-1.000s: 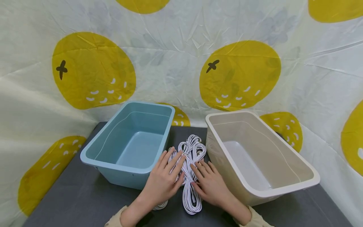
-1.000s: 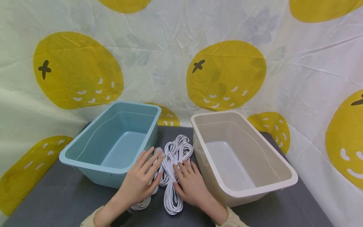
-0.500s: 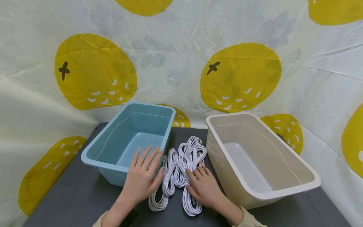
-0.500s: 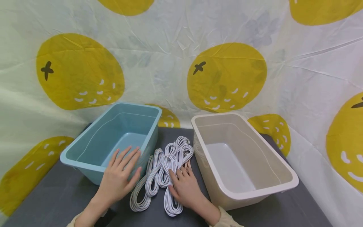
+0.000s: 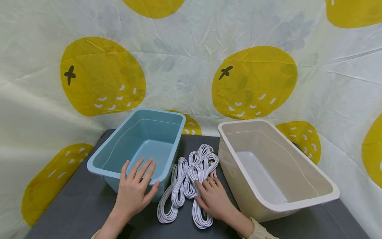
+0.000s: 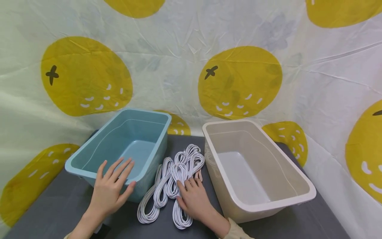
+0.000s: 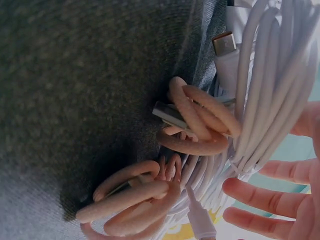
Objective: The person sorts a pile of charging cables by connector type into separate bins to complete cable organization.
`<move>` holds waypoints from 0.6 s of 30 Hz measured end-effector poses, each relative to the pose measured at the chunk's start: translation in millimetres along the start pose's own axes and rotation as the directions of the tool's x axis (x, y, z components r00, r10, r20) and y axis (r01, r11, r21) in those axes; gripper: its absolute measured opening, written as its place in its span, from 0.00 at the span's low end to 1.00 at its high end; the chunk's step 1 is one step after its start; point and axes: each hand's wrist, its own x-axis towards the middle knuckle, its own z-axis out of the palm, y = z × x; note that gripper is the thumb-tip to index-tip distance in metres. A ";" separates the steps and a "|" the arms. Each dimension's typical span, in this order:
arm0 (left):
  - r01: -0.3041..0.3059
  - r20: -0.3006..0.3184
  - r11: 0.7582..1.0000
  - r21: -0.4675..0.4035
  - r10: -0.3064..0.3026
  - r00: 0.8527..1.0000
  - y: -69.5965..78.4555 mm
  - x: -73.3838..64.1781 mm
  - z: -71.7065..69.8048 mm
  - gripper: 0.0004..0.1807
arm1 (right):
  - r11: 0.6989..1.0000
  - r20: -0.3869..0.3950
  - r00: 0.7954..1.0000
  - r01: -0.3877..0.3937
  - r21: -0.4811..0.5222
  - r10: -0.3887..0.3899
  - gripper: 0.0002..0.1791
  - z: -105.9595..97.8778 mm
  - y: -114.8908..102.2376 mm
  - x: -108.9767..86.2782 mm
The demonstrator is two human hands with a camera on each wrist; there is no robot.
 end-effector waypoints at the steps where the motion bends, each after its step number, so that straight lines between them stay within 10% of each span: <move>1: 0.001 -0.002 1.000 0.002 -0.001 1.000 -0.5 -1.1 0.1 0.33 | 1.000 0.010 1.000 -0.004 0.000 0.004 0.24 0.1 -0.4 0.1; 18: 0.003 -0.014 1.000 -0.004 -0.003 1.000 -0.4 -2.5 -0.1 0.33 | 0.999 0.079 0.996 -0.040 0.015 0.039 0.31 -0.7 -10.8 0.1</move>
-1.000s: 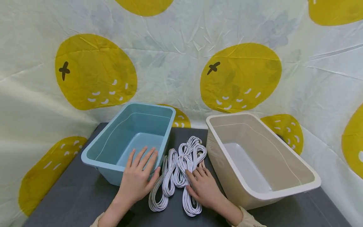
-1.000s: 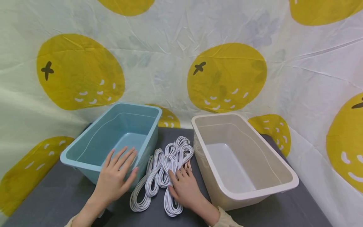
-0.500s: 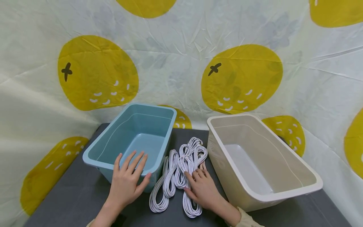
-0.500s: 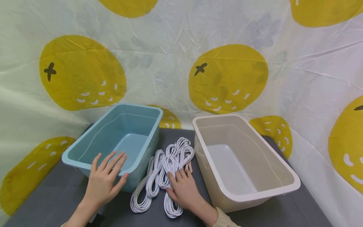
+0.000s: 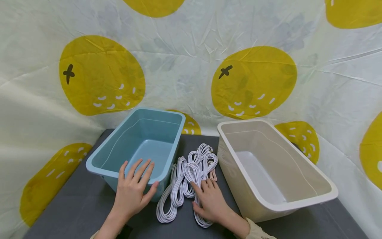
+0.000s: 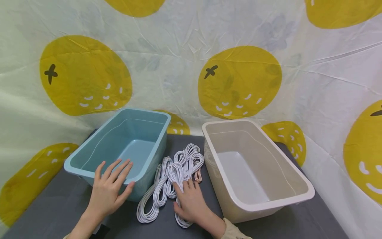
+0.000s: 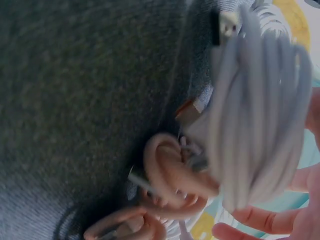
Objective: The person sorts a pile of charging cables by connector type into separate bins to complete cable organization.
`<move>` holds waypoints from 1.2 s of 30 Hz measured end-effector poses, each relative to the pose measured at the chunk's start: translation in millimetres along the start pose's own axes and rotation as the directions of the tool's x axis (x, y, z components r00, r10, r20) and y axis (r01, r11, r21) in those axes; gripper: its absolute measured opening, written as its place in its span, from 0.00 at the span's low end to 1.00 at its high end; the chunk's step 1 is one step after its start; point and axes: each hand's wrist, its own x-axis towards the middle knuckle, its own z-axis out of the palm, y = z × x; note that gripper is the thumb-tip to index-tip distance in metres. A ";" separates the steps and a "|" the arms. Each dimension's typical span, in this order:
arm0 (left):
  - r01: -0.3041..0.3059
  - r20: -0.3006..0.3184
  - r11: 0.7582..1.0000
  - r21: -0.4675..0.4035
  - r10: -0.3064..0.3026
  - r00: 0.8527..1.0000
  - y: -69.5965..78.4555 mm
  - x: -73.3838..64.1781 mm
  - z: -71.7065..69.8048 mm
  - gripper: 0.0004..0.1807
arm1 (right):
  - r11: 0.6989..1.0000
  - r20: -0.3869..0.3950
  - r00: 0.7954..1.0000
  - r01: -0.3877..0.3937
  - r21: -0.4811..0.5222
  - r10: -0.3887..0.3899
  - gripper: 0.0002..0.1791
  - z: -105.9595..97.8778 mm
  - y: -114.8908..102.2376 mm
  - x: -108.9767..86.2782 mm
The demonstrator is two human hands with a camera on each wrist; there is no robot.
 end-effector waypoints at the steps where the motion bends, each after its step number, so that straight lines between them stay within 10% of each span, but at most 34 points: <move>1: 0.002 0.001 1.000 0.001 -0.002 1.000 0.0 0.2 -0.1 0.33 | 1.000 -0.004 1.000 0.000 0.001 0.000 0.31 0.1 -0.3 0.2; 36: 0.002 -0.060 1.000 0.009 -0.002 0.998 1.3 -1.8 0.0 0.33 | 0.996 0.037 0.995 -0.090 -0.024 0.091 0.37 1.5 -0.5 -12.0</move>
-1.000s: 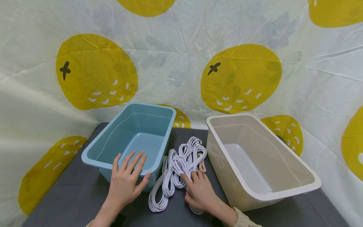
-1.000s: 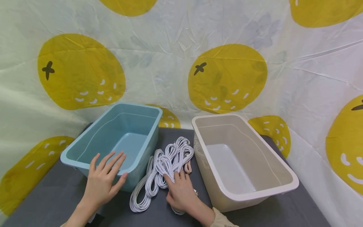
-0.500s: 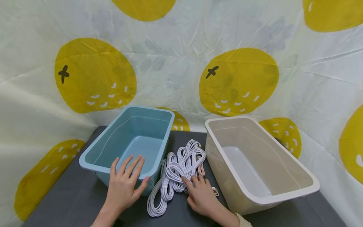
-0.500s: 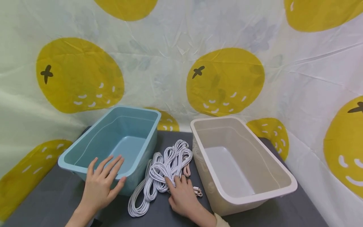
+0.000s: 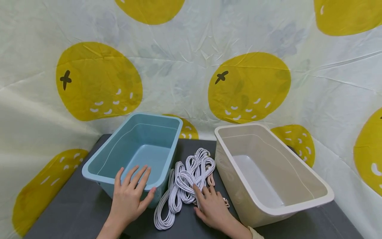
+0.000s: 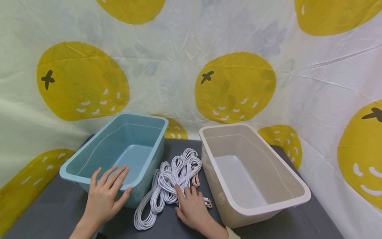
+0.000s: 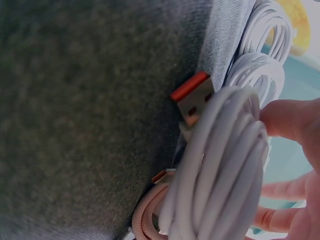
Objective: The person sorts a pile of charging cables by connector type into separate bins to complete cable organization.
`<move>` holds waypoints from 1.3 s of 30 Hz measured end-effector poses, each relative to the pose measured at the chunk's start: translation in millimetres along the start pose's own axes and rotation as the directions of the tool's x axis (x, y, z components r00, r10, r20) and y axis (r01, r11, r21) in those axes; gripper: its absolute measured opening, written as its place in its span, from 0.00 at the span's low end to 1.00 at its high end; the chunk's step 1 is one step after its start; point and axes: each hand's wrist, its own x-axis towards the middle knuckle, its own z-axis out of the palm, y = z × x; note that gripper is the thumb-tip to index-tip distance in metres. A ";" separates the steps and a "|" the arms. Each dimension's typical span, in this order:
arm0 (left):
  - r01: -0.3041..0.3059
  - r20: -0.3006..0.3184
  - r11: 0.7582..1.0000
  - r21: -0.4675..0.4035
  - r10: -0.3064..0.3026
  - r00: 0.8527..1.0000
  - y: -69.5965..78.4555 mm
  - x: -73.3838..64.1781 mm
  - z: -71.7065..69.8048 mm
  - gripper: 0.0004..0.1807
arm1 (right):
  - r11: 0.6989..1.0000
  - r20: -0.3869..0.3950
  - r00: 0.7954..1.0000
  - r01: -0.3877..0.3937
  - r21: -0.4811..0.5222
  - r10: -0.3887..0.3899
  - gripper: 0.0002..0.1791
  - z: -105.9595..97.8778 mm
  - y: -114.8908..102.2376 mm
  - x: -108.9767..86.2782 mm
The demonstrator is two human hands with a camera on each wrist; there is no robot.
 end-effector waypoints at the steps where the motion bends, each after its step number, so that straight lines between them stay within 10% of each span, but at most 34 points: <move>1: 0.001 0.002 1.000 0.001 -0.001 1.000 0.1 0.0 0.0 0.33 | 1.000 -0.003 1.000 -0.001 -0.004 0.001 0.38 0.5 0.1 -0.1; 39: 0.023 0.044 1.000 0.005 -0.023 0.999 -0.8 -3.1 1.1 0.35 | 1.000 -0.164 0.986 -0.016 0.009 0.017 0.19 -6.3 3.8 6.5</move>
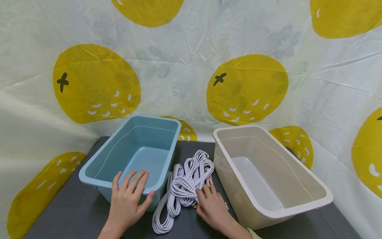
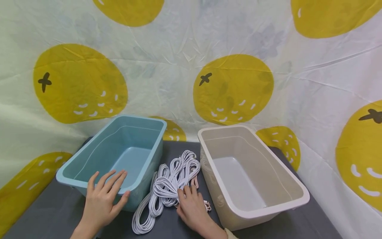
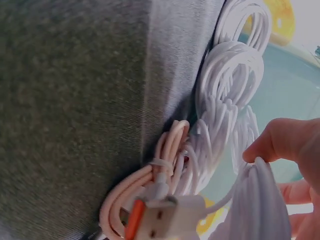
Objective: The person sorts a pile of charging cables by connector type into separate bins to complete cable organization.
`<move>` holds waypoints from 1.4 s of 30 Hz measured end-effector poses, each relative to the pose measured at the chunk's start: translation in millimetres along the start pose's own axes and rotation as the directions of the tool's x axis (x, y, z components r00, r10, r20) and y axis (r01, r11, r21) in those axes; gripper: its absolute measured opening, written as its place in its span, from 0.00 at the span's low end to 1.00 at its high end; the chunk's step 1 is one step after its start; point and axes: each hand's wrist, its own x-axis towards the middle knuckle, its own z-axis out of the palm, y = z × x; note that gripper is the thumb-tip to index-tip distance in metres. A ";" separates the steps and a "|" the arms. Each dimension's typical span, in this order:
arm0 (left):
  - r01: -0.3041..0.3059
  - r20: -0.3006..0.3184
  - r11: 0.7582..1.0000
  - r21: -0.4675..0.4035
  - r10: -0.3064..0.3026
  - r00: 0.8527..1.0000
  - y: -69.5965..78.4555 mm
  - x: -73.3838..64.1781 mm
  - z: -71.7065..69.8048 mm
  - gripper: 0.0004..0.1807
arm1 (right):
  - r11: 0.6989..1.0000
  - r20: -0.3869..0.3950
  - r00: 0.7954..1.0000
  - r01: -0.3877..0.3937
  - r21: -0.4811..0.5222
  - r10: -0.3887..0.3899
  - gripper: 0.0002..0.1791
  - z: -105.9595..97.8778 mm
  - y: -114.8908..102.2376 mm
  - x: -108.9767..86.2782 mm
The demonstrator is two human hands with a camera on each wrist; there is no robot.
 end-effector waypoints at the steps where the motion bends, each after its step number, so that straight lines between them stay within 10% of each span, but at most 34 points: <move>1: 0.000 0.001 1.000 -0.001 0.000 1.000 0.0 -0.6 -0.1 0.35 | 1.000 -0.012 1.000 0.006 0.000 -0.006 0.19 -0.8 -0.3 0.2; 15: -0.019 -0.069 1.000 -0.016 0.018 0.997 0.0 -1.4 0.0 0.33 | 0.998 -0.067 0.996 0.064 0.003 -0.064 0.21 -11.0 -3.5 2.8; 42: 0.005 -0.013 1.000 -0.003 -0.005 1.000 -0.6 1.3 2.7 0.32 | 0.993 -0.193 0.976 0.109 0.045 -0.098 0.23 -47.9 7.4 25.8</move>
